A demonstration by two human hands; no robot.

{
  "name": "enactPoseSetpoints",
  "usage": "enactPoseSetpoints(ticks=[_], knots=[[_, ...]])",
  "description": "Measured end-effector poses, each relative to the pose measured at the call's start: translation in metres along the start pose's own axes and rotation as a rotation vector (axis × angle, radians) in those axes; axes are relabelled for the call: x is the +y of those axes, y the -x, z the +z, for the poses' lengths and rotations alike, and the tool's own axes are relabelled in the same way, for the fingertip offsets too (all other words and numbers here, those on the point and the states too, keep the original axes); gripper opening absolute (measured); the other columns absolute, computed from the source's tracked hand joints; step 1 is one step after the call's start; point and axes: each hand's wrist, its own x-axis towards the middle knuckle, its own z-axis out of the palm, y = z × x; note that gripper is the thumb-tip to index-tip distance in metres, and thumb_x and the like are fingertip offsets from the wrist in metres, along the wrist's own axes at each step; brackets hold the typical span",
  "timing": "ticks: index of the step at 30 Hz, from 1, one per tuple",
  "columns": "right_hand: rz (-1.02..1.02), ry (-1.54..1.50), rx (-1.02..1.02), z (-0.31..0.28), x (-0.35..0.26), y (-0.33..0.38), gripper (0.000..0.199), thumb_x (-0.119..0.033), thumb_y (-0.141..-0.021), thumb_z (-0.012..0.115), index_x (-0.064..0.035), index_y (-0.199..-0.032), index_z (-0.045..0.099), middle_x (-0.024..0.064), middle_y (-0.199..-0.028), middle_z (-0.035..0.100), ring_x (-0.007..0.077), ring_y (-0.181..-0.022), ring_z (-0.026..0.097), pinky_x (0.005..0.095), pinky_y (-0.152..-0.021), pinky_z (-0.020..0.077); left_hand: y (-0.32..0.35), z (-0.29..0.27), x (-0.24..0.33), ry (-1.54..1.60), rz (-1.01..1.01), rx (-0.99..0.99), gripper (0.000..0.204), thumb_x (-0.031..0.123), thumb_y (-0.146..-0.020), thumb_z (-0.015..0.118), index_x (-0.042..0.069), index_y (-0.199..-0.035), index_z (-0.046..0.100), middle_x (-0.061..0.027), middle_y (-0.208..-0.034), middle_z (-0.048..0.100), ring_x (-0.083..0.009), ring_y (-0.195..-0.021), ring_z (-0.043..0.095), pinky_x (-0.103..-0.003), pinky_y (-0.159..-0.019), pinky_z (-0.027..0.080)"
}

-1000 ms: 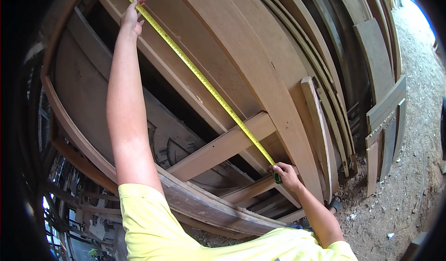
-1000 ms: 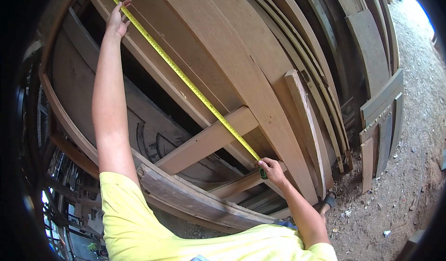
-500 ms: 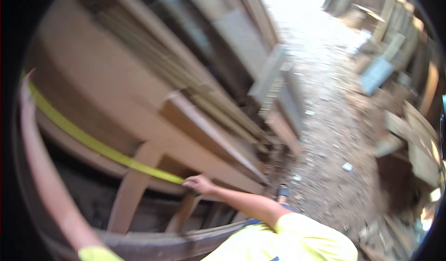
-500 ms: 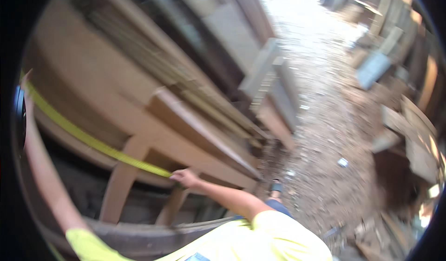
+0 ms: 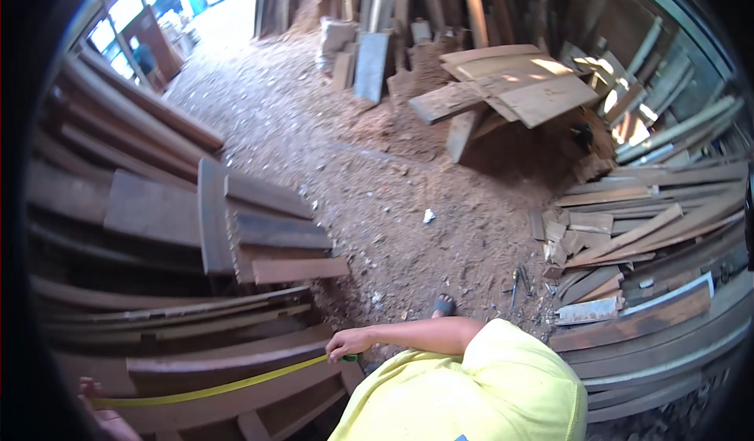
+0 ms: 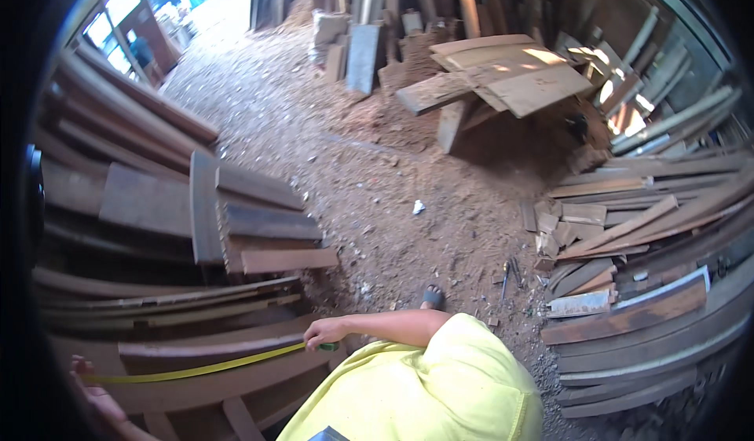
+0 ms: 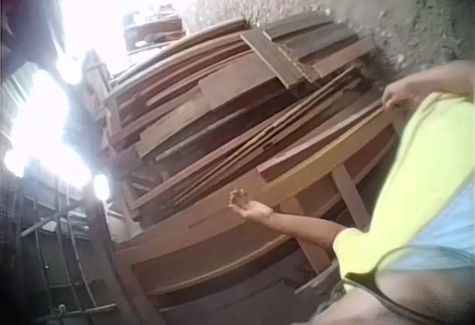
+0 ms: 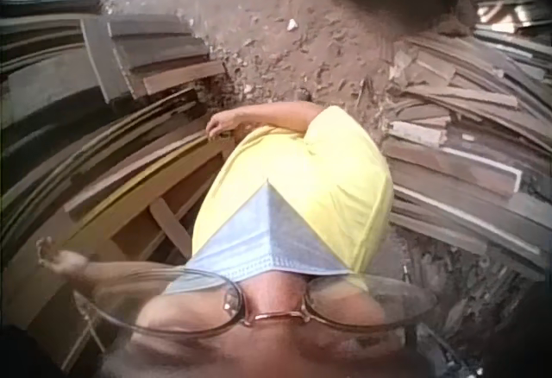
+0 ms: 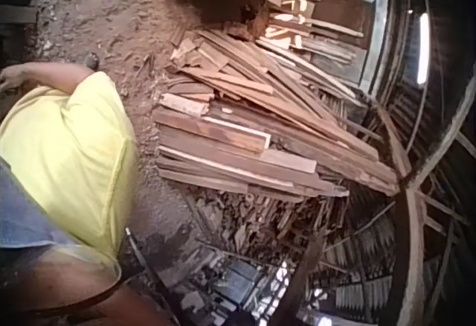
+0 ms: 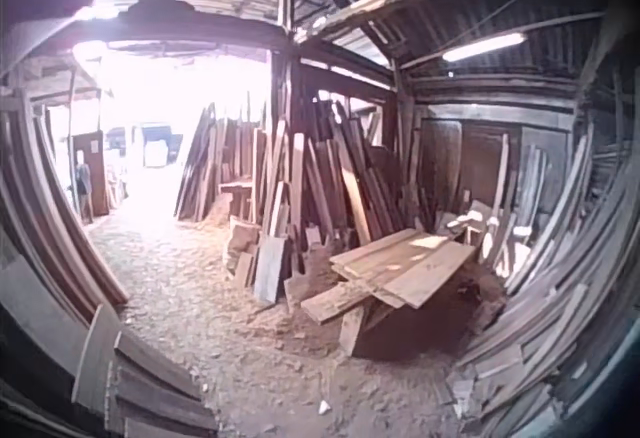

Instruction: The person measures a large wooden panel and a separate wooden board using a tape measure and an L-square, then marks lines on the panel with a pencil.

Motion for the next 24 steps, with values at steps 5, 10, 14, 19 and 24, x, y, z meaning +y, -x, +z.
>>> enactPoseSetpoints(ticks=[5,10,14,19,24], knots=[[0.225,0.303,0.278,-0.126,0.042,0.187,0.031,-0.033,-0.102,0.062,-0.0069,-0.109,0.076,0.0067,-0.097,0.076,0.0175,-0.092,0.070,0.0372,-0.085,0.0551,0.111,0.231,-0.153,0.315,-0.345,-0.100,0.042,0.038,-0.115,0.052,0.011,-0.145,0.062,-0.0001,-0.126,0.066,-0.0103,-0.110,0.063,-0.031,-0.100,0.053],[0.484,0.283,0.757,-0.194,0.124,0.443,0.034,-0.039,-0.101,0.066,-0.0107,-0.115,0.076,0.0137,-0.103,0.077,0.0261,-0.095,0.072,0.0419,-0.086,0.0550,0.181,0.505,-0.205,0.363,-0.510,-0.195,0.038,0.036,-0.112,0.059,0.016,-0.144,0.067,0.0058,-0.102,0.062,-0.0056,-0.090,0.057,-0.023,-0.083,0.047],[0.697,0.259,1.134,-0.210,0.132,0.588,0.032,-0.038,-0.101,0.068,-0.0087,-0.111,0.078,0.0171,-0.097,0.076,0.0284,-0.090,0.073,0.0414,-0.081,0.0555,0.185,0.636,-0.236,0.386,-0.464,-0.430,0.036,0.023,-0.109,0.065,0.012,-0.143,0.068,0.0089,-0.096,0.060,0.0006,-0.079,0.052,-0.019,-0.068,0.042],[0.747,0.055,1.601,-0.196,0.153,0.708,0.028,-0.032,-0.099,0.071,-0.0056,-0.099,0.082,0.0077,-0.084,0.078,0.0153,-0.076,0.071,0.0346,-0.071,0.0547,0.241,0.847,-0.249,0.357,-0.601,-0.674,0.038,0.020,-0.105,0.071,0.008,-0.141,0.068,0.0034,-0.108,0.071,-0.0032,-0.087,0.061,-0.021,-0.071,0.048],[0.768,-0.318,1.992,-0.157,0.177,0.748,0.026,-0.028,-0.097,0.071,-0.0047,-0.095,0.082,0.0073,-0.081,0.077,0.0144,-0.069,0.070,0.0351,-0.067,0.0551,0.346,1.059,-0.281,0.277,-0.765,-0.780,0.039,0.016,-0.102,0.075,0.013,-0.136,0.057,-0.0059,-0.105,0.076,-0.0105,-0.082,0.068,-0.023,-0.068,0.053]])
